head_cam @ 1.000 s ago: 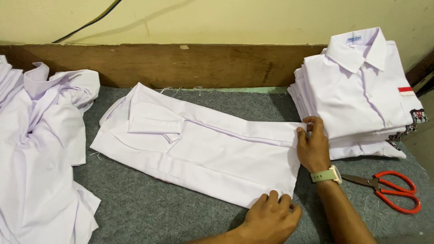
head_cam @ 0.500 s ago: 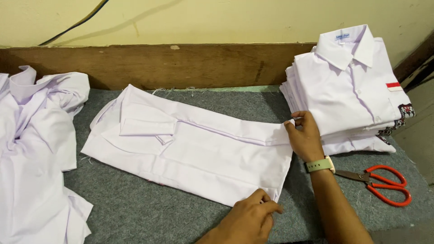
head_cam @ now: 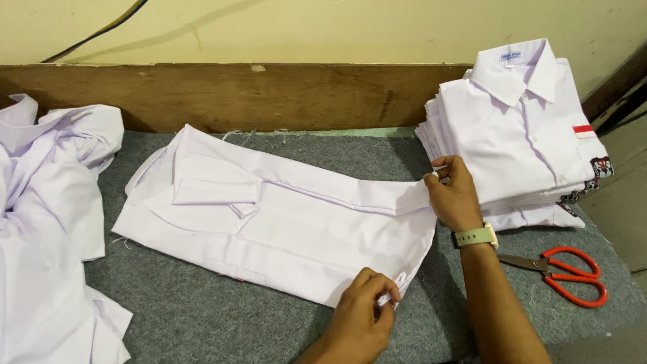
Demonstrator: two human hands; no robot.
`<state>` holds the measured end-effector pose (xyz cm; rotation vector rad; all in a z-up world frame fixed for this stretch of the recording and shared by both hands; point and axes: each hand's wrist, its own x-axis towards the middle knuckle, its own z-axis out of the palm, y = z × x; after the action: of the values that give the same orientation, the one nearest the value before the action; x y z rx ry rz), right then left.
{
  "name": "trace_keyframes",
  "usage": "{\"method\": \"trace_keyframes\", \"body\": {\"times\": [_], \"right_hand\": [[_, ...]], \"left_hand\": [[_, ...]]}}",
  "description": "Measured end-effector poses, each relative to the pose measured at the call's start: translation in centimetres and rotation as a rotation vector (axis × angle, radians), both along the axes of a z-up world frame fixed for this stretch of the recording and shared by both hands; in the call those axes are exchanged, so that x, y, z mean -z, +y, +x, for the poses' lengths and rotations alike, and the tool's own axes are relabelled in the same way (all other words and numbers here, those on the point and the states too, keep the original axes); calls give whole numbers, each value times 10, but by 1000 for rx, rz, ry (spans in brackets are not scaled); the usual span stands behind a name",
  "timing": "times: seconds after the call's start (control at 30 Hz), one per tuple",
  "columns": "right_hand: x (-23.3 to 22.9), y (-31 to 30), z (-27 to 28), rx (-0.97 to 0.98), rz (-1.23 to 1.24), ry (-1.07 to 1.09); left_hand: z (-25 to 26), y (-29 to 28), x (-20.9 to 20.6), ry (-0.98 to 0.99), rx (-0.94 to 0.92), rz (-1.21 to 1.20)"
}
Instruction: Folding white shirts and stacking them neatly on a work table.
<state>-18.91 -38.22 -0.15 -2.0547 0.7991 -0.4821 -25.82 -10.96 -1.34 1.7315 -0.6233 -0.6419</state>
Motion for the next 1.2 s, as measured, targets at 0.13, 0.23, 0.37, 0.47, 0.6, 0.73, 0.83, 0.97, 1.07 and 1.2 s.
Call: {"method": "trace_keyframes", "body": {"times": [0.13, 0.23, 0.37, 0.47, 0.6, 0.73, 0.83, 0.97, 1.07, 1.2], "right_hand": [[21, -14, 17, -60, 16, -77], [23, -6, 32, -137, -4, -113], [32, 3, 55, -218, -6, -134], [0, 38, 55, -300, 31, -109], [9, 31, 60, -301, -214, -145], [30, 10, 55, -203, -240, -116], [41, 0, 44, -208, -201, -31], [69, -16, 45, -377, -54, -180], [82, -19, 52, -419, 27, -291], [82, -14, 62, -457, 207, -347]], "left_hand": [[6, 1, 30, 127, -158, -235], [10, 13, 32, 200, -213, -201], [12, 24, 32, 267, -257, -90], [13, 29, 27, 292, -281, -51], [16, 37, 26, 255, -238, 63], [20, 37, 24, 260, -248, 181], [20, 35, 26, 227, -235, 148], [22, 32, 34, 183, -209, 54], [23, 34, 30, 214, -208, 31], [25, 38, 13, 251, -206, 84]]}}
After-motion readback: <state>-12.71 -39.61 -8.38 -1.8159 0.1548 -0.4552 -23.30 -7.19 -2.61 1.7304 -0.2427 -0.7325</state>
